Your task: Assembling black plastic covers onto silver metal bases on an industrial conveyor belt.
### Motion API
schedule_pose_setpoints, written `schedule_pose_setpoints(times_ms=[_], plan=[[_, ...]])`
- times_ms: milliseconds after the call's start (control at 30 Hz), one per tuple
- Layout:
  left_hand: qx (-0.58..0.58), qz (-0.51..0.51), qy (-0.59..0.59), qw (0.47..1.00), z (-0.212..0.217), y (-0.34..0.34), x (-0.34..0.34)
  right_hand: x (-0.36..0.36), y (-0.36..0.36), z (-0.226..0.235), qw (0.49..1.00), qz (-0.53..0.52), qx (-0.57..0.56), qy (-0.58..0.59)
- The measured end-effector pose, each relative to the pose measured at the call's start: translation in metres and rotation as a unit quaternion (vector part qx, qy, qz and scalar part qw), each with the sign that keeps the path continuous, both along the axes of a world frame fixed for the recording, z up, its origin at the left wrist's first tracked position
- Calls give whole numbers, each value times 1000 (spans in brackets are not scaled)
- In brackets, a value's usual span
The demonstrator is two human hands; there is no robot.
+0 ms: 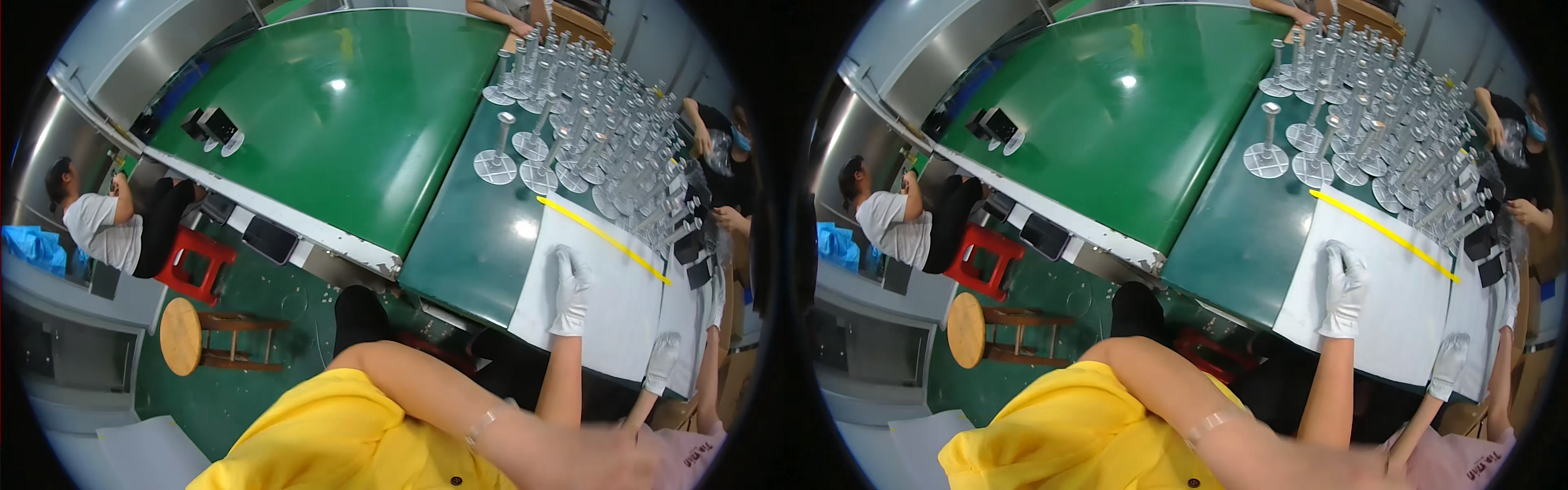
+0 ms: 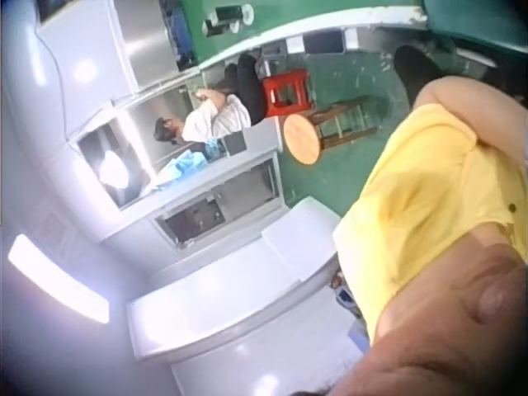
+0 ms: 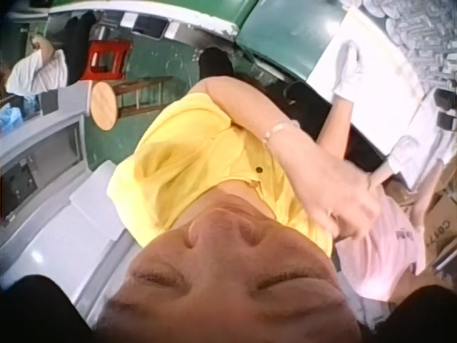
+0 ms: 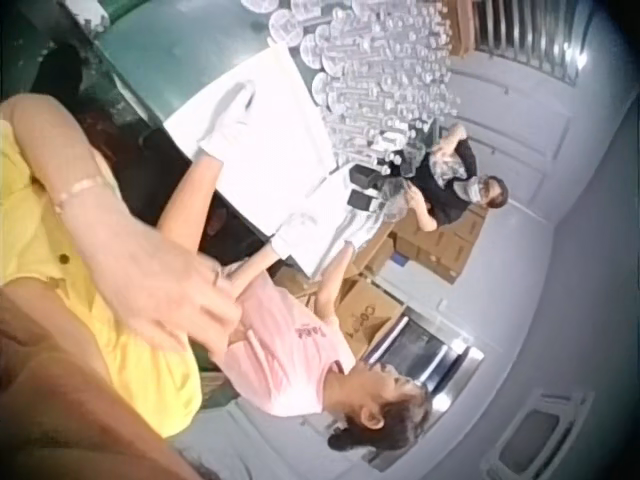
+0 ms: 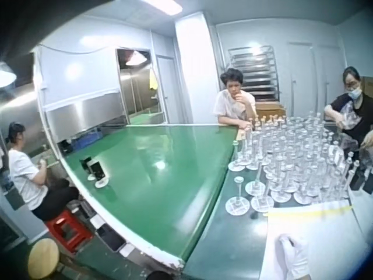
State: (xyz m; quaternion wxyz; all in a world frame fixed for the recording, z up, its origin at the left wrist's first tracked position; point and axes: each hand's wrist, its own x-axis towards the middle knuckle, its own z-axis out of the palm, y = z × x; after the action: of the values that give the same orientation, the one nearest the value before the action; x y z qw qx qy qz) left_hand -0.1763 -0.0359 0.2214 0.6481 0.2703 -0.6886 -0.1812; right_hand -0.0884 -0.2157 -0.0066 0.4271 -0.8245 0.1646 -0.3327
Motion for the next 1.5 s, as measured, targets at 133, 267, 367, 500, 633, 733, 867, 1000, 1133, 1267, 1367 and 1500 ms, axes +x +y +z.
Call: schedule_pose_setpoints(times_ms=[133, 267, 367, 500, 633, 733, 867, 1000, 1133, 1267, 1367, 1500], plan=[[-78, -107, -24, 991, -24, -17, -78, -6, -10, 7, 1000, -10, 5, 14], [3, -235, -20, 972, -58, -17, -66, -3, -10, 1, 999, -2, -50, 6], [29, -215, -133, 967, -113, -31, -26, -10, -11, 8, 997, 10, -70, 35], [177, -182, -157, 955, -119, -21, 63, -15, -32, -33, 998, -4, -67, 12], [251, 201, 65, 945, -148, -33, 178, -5, -35, -57, 982, 60, 141, -107], [262, 470, 93, 838, -193, -23, 242, 0, -17, -32, 1000, 10, 0, -7], [247, 536, 68, 804, -228, -21, 255, -9, -14, -14, 999, -3, -52, 9], [261, 563, 31, 784, -233, -15, 261, -1, -6, -12, 1000, 6, -17, 8], [256, 514, 67, 816, -234, -40, 265, -15, -11, 7, 999, -19, -43, 2], [312, 509, 104, 795, -246, -19, 274, -9, 16, 18, 994, -26, -90, 64], [297, 480, 154, 811, -261, 7, 294, 14, 19, 1, 990, 17, -137, -20], [314, 456, 121, 824, -248, -20, 282, -5, 1, 1, 990, -34, -122, -62]])
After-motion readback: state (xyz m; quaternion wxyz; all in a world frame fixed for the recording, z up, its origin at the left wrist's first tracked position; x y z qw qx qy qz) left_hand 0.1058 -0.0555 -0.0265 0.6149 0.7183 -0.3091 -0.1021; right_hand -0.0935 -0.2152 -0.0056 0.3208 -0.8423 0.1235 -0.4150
